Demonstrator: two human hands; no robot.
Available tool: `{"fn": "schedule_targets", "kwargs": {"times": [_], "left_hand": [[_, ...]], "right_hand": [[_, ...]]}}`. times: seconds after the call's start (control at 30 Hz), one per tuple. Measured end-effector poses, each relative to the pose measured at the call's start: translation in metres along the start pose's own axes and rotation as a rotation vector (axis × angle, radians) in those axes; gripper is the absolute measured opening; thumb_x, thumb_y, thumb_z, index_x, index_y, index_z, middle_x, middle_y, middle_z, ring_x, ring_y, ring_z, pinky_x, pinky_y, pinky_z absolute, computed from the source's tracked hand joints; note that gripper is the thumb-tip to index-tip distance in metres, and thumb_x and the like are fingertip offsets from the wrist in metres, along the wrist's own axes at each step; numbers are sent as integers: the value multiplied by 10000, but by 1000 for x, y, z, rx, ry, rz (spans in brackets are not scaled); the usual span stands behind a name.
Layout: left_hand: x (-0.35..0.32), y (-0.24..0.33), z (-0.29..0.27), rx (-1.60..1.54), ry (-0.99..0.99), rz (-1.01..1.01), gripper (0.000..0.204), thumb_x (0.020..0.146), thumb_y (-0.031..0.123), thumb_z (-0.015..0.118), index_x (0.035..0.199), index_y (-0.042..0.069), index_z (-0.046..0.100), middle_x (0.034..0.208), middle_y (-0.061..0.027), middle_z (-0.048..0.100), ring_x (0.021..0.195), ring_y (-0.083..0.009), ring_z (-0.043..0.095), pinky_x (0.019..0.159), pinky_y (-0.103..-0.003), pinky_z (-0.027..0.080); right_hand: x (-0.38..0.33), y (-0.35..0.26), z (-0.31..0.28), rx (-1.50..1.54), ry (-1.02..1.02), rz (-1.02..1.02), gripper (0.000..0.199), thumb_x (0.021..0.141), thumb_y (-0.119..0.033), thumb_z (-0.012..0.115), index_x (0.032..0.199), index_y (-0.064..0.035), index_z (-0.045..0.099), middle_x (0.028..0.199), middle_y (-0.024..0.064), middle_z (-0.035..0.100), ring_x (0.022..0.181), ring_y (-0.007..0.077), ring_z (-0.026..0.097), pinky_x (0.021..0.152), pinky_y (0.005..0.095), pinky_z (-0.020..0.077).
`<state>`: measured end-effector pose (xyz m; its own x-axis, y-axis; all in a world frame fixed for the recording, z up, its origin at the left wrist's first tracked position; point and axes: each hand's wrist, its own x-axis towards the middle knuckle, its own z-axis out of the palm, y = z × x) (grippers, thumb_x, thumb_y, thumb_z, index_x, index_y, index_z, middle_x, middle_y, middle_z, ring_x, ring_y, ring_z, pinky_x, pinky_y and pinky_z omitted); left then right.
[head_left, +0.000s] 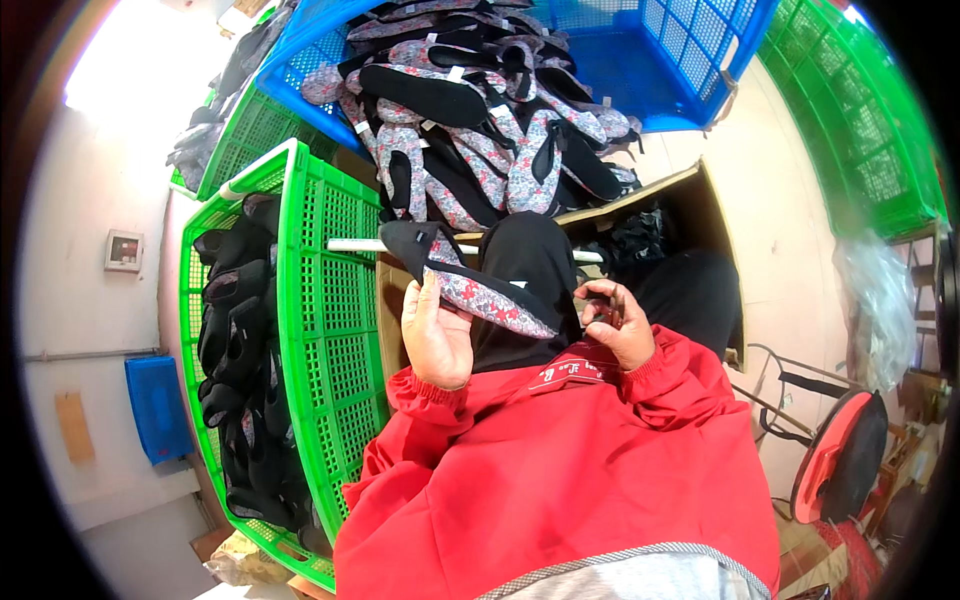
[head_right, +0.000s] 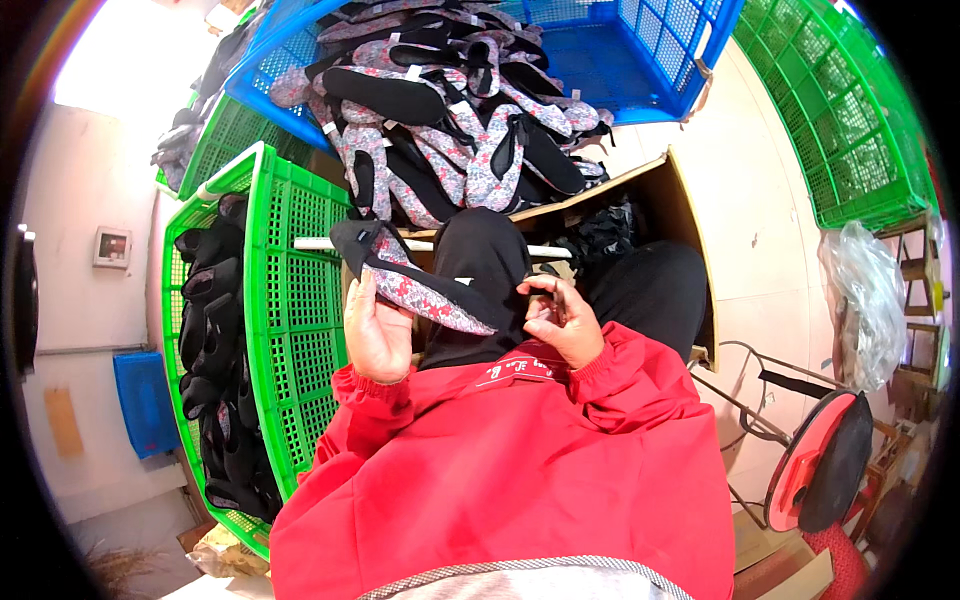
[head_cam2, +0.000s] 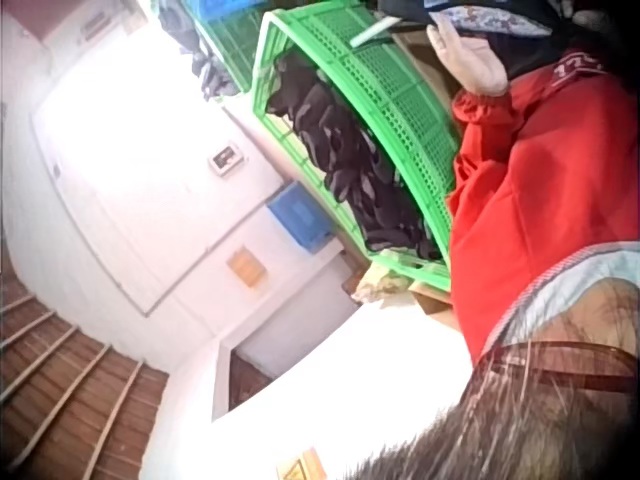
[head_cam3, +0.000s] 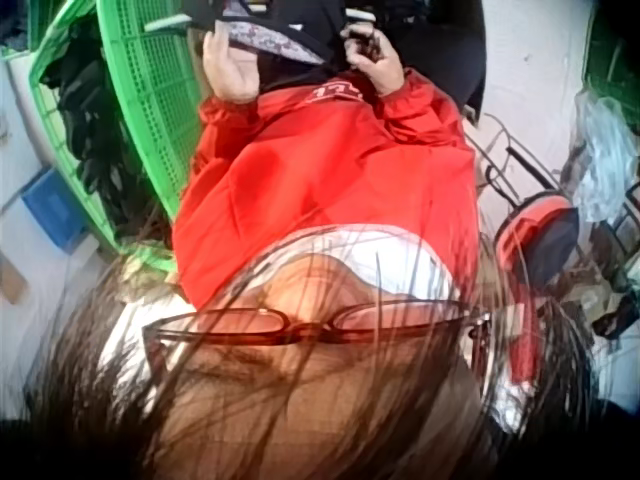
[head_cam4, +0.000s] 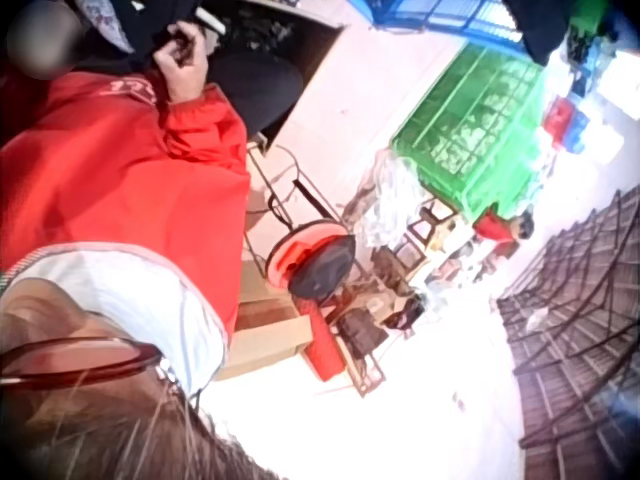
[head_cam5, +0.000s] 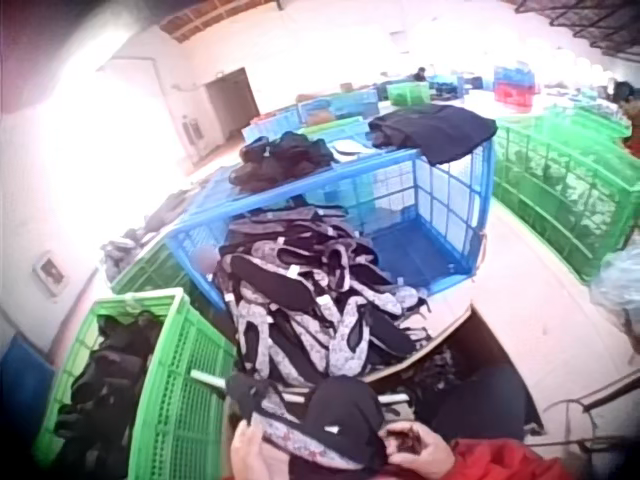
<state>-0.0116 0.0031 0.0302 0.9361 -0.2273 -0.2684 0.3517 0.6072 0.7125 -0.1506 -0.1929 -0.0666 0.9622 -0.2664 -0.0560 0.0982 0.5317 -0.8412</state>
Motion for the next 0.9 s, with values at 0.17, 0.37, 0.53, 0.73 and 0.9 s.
{"fn": "schedule_targets", "kwargs": {"times": [0.17, 0.37, 0.53, 0.73, 0.9], "left_hand": [[-8, -10, 6, 17, 36, -43, 84, 980, 146, 544, 1028, 80, 560, 985, -34, 639, 911, -153, 620, 822, -344, 514], [-7, -18, -7, 45, -45, -61, 190, 993, 194, 514, 1137, 73, 547, 1088, -65, 628, 1001, -195, 608, 895, -389, 503], [-10, -20, -1, 54, -67, -63, 161, 995, 174, 507, 1117, 74, 541, 1070, -61, 630, 983, -188, 616, 884, -373, 513], [-13, -30, 0, 174, -82, -55, 126, 995, 148, 505, 1098, 83, 539, 1048, -31, 633, 964, -154, 622, 848, -347, 514], [-14, -47, -6, 467, -253, -23, 170, 957, 33, 552, 1123, -4, 561, 1075, -40, 633, 975, -100, 581, 888, -255, 454]], "right_hand": [[-5, -7, 7, -31, -52, 44, 583, 751, 20, 751, 1272, -29, 495, 1227, 63, 542, 857, 75, 522, 763, 212, 461], [-5, -11, 12, -109, -67, 51, 514, 767, 12, 742, 1235, -30, 534, 1198, 36, 544, 864, 71, 500, 766, 205, 437], [-6, -11, 14, -178, -64, 66, 455, 794, -37, 741, 1210, -26, 557, 1140, 5, 537, 862, 69, 475, 773, 203, 421], [-6, -2, 12, -103, -33, 70, 426, 831, -85, 730, 1212, -17, 551, 1115, -5, 542, 900, 66, 486, 807, 209, 425], [-6, 3, 8, -36, 33, 104, 376, 888, -85, 672, 1226, 4, 534, 1129, 27, 571, 977, 89, 553, 880, 243, 447]]}}
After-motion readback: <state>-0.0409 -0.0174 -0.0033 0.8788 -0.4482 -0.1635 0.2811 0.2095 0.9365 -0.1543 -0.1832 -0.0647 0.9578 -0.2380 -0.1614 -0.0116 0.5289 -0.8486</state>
